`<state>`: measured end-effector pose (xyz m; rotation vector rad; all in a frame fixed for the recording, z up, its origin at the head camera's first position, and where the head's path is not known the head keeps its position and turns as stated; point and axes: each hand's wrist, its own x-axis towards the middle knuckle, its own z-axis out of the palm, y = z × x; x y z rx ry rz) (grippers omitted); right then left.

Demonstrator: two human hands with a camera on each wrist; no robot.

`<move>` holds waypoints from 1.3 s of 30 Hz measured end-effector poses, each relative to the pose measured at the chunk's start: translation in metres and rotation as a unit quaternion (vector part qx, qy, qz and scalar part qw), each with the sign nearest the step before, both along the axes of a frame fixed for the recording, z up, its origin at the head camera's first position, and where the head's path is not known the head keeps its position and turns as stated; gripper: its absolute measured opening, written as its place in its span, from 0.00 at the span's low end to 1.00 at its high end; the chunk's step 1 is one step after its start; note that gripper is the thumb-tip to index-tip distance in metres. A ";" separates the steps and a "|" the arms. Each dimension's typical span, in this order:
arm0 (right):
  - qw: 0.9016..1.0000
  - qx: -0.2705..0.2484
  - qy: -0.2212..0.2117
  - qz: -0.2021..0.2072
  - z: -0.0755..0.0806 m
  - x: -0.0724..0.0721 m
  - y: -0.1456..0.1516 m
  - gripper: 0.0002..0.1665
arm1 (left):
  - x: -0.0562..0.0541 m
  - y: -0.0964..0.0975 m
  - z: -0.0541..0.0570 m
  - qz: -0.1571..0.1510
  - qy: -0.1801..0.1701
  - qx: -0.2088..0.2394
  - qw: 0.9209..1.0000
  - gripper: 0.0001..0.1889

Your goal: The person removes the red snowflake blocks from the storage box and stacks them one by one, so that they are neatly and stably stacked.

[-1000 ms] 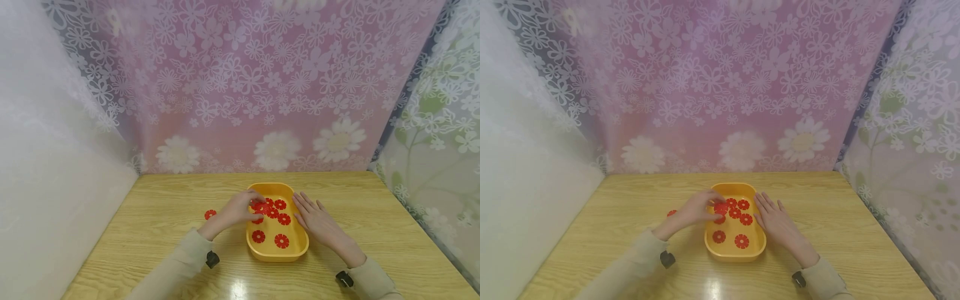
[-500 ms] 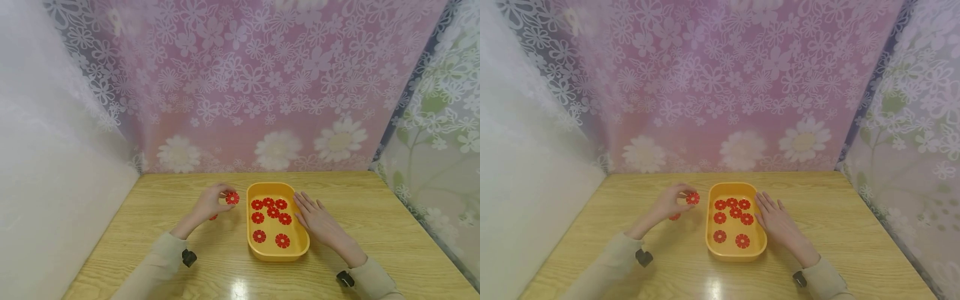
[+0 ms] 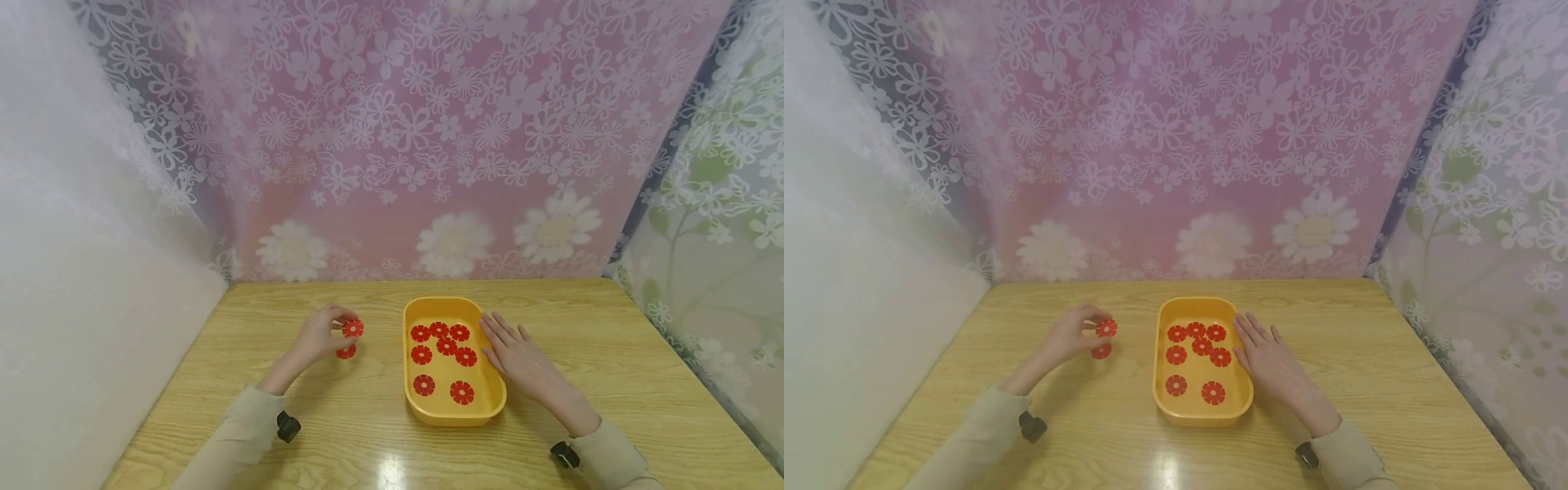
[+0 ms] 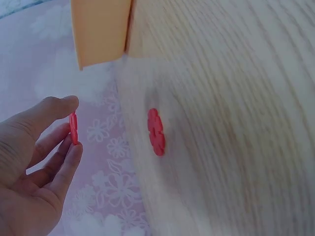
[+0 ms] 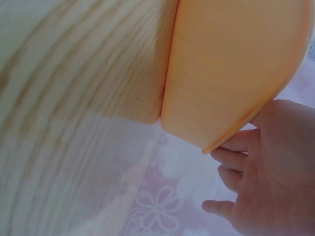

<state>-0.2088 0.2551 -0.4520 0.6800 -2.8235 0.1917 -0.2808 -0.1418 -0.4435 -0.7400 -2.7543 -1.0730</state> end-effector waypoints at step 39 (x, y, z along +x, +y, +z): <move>1.000 0.003 -0.006 -0.002 -0.001 -0.001 0.001 0.35 | -0.001 -0.015 -0.041 0.056 -0.033 -0.066 0.996 0.18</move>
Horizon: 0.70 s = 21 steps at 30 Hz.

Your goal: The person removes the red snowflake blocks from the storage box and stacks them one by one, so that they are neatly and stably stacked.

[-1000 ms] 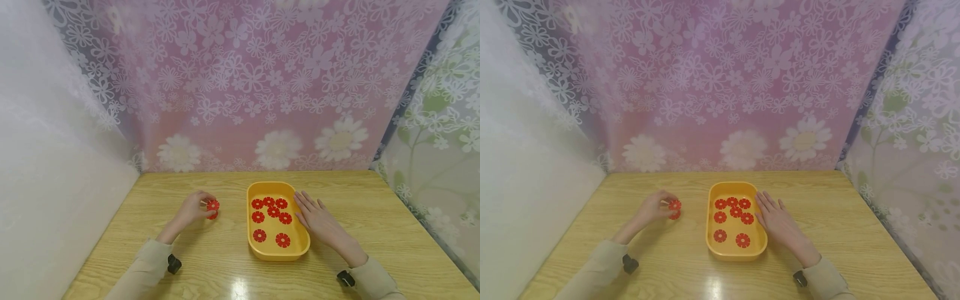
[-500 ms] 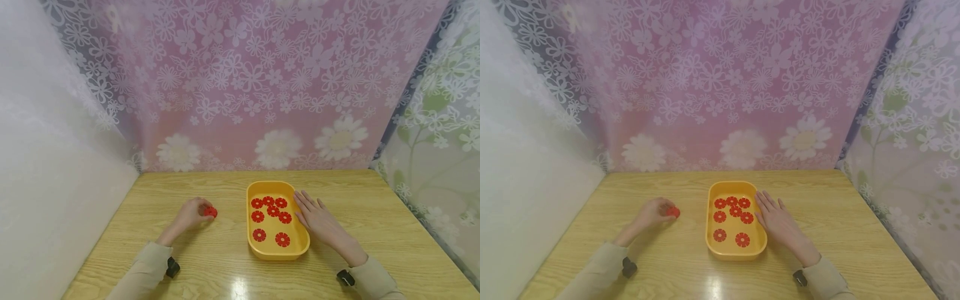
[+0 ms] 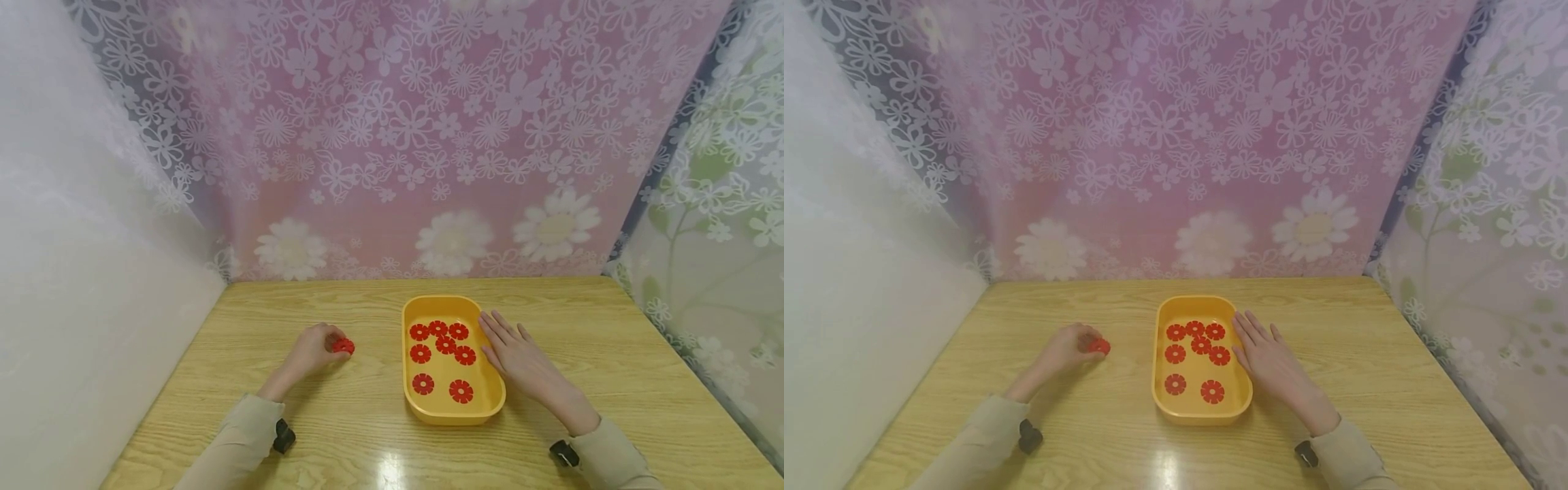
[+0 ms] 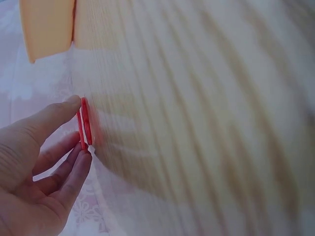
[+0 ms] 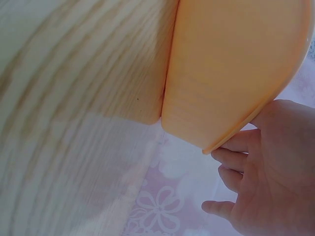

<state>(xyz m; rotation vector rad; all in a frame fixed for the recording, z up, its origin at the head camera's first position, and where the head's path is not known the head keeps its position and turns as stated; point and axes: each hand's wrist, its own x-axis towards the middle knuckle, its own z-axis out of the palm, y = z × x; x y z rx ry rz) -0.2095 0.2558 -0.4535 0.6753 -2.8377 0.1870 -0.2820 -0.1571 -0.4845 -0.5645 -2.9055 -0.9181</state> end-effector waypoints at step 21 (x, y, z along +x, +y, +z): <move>1.000 -0.011 -0.002 -0.001 0.001 0.002 0.000 0.34 | -0.002 0.003 -0.005 0.005 0.017 -0.020 1.000 0.17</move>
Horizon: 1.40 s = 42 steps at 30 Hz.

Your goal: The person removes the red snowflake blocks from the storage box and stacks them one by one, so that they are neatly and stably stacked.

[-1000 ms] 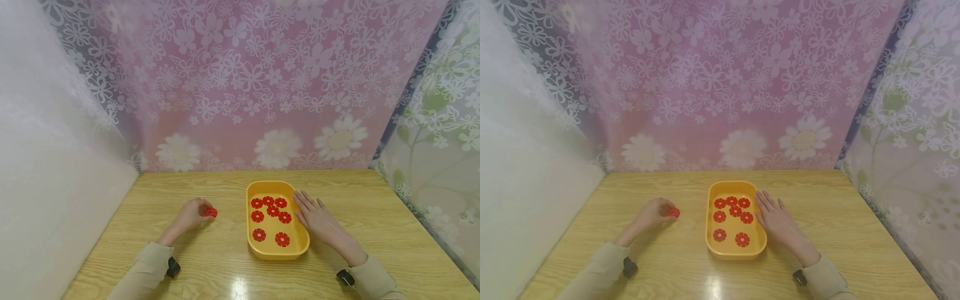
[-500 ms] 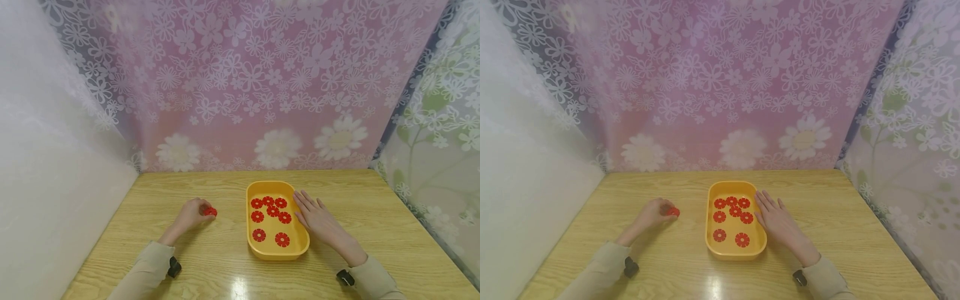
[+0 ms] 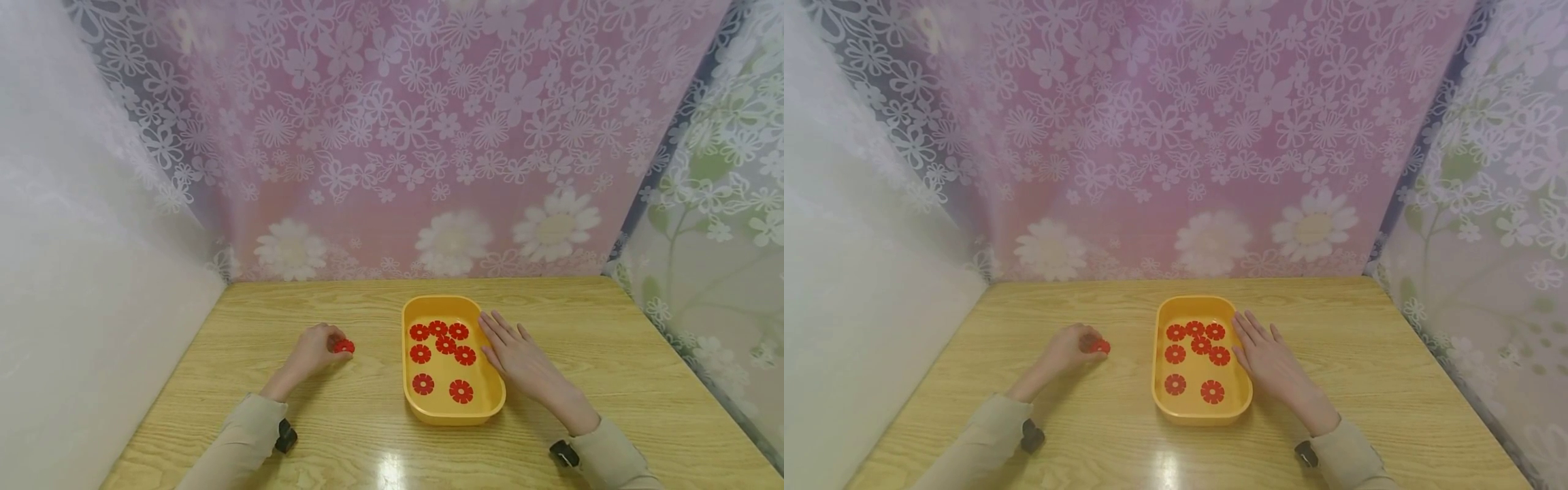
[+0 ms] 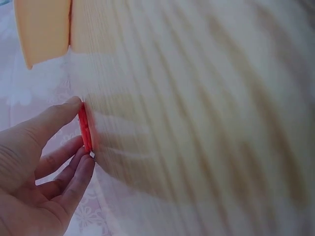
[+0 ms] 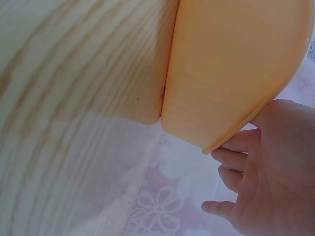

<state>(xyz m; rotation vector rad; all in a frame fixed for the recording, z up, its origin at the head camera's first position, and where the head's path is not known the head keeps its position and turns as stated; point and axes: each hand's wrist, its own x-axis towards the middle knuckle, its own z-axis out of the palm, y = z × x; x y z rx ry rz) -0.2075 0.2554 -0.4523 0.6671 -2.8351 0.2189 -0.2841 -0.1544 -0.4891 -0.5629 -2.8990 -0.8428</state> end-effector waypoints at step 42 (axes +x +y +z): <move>1.000 0.004 0.003 0.001 0.000 0.000 0.000 0.35 | 0.000 0.027 0.047 -0.035 0.041 0.141 0.989 0.18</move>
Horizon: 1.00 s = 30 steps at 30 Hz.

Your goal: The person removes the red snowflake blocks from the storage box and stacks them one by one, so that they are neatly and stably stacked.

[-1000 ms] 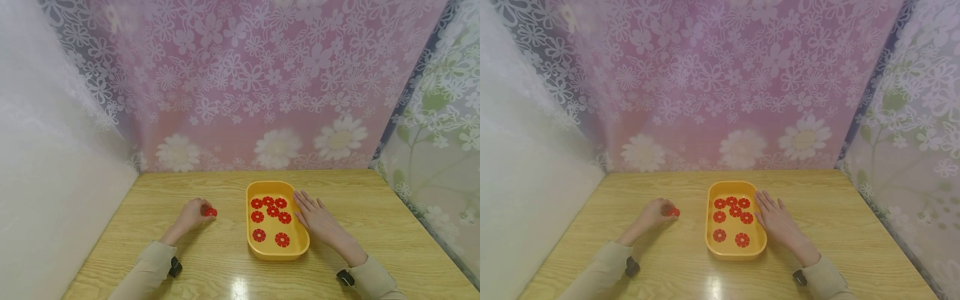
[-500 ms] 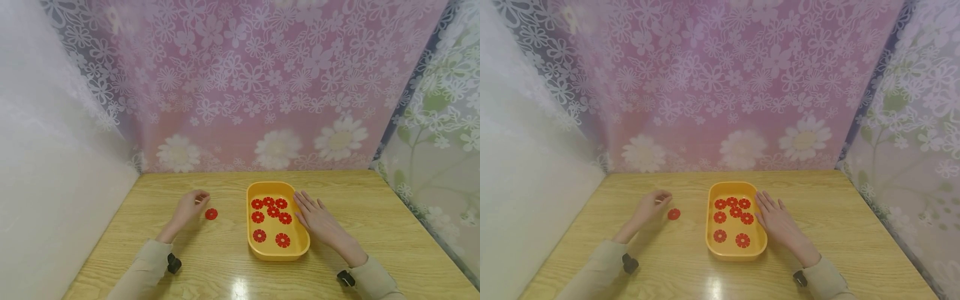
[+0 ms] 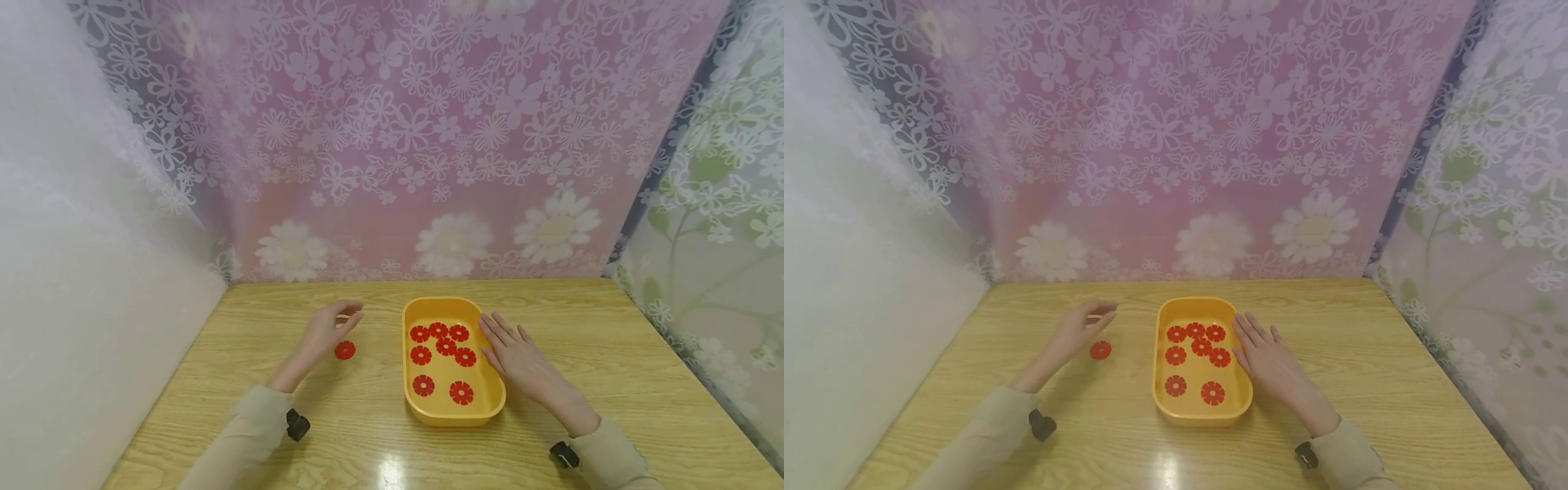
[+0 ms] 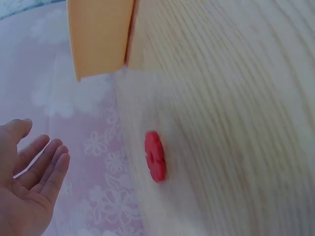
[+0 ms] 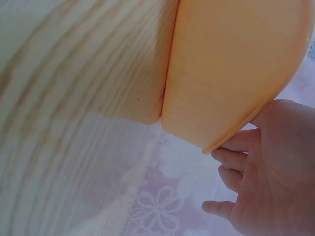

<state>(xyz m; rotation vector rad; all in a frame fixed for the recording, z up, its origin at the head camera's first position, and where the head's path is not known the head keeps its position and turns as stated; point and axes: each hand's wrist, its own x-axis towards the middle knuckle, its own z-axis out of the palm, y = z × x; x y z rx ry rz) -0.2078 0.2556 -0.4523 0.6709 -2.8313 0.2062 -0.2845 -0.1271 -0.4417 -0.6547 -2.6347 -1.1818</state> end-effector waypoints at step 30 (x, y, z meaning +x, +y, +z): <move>1.000 0.004 0.004 -0.007 0.001 0.001 -0.001 0.35 | 0.006 0.129 -0.001 -0.269 -0.039 -0.095 0.958 0.27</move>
